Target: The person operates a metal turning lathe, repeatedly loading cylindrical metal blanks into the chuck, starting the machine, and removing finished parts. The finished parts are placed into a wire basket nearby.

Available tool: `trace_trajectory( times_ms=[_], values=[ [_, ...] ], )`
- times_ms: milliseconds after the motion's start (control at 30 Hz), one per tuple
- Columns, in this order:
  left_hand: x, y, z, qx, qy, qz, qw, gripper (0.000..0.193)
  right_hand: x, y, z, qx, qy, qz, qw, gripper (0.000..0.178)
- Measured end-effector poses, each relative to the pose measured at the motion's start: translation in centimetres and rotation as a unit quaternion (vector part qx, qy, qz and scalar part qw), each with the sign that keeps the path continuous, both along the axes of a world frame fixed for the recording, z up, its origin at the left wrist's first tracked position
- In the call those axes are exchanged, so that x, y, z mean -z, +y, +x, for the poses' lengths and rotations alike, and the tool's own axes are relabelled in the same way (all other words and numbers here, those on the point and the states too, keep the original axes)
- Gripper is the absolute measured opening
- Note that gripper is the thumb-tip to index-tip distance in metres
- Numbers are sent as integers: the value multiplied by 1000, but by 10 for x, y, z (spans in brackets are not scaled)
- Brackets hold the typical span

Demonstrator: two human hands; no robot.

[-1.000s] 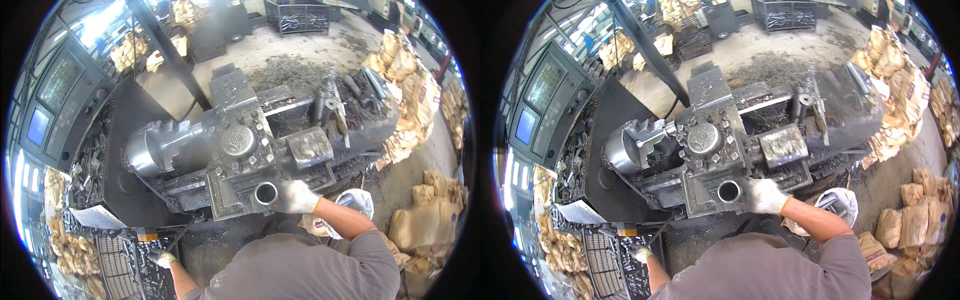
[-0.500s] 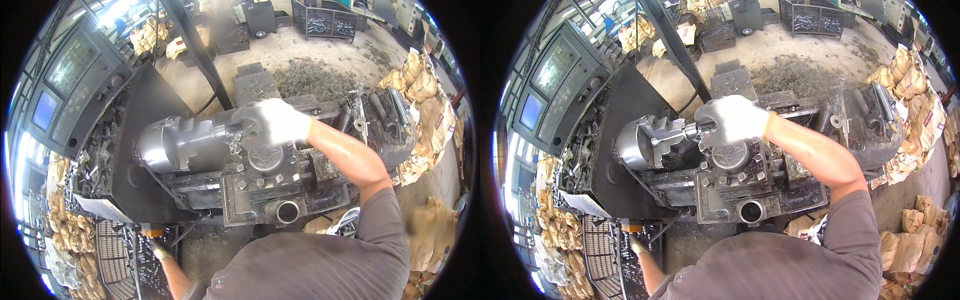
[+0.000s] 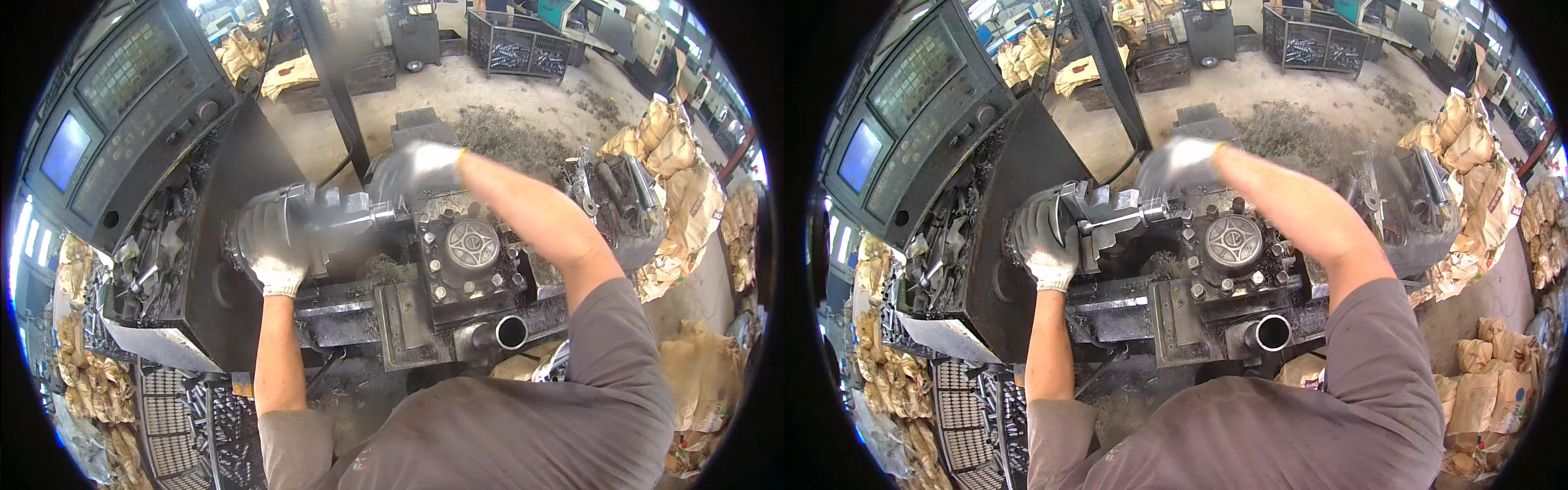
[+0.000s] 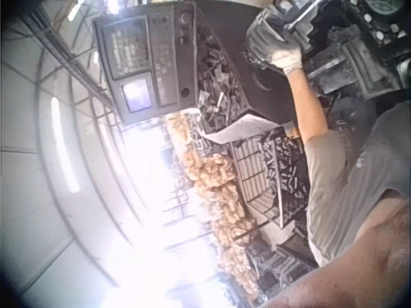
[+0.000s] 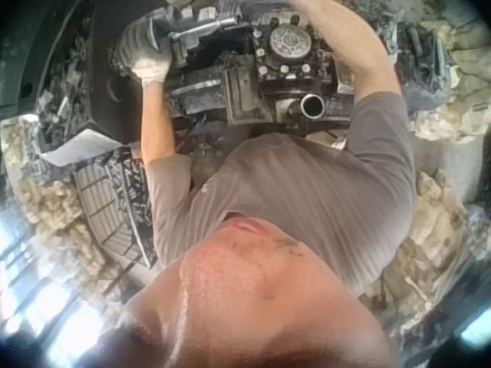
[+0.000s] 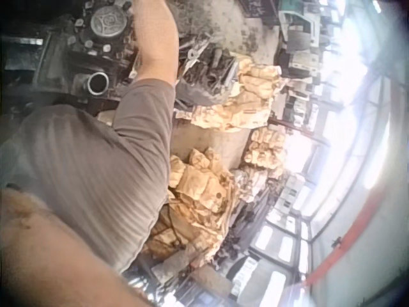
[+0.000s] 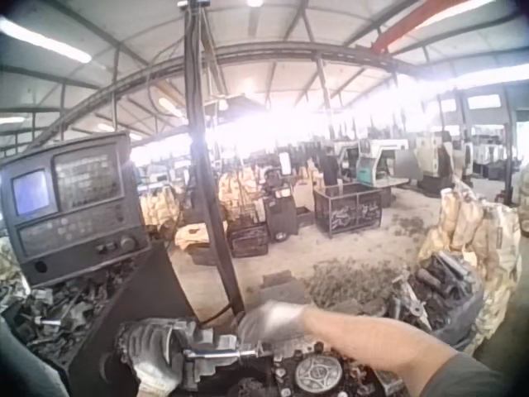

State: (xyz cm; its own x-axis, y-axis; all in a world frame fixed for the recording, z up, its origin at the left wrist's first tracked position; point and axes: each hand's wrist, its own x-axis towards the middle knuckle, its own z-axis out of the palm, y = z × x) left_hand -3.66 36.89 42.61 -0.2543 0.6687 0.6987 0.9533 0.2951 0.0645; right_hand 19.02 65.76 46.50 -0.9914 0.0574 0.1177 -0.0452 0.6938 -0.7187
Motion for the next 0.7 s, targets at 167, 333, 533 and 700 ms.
trace_trajectory(
  times_ms=[167,333,533,700],
  values=[
    [17,31,-10,40,40,55,997,64,48,127,55,396,-51,429,811,45],
    [5,23,0,27,14,5,1000,64,35,20,-29,65,-272,119,952,68],
    [10,22,-6,11,26,27,999,66,61,34,-60,5,-452,29,892,47],
    [7,22,1,15,16,10,1000,67,61,9,-64,-34,-343,148,927,61]
  ],
)
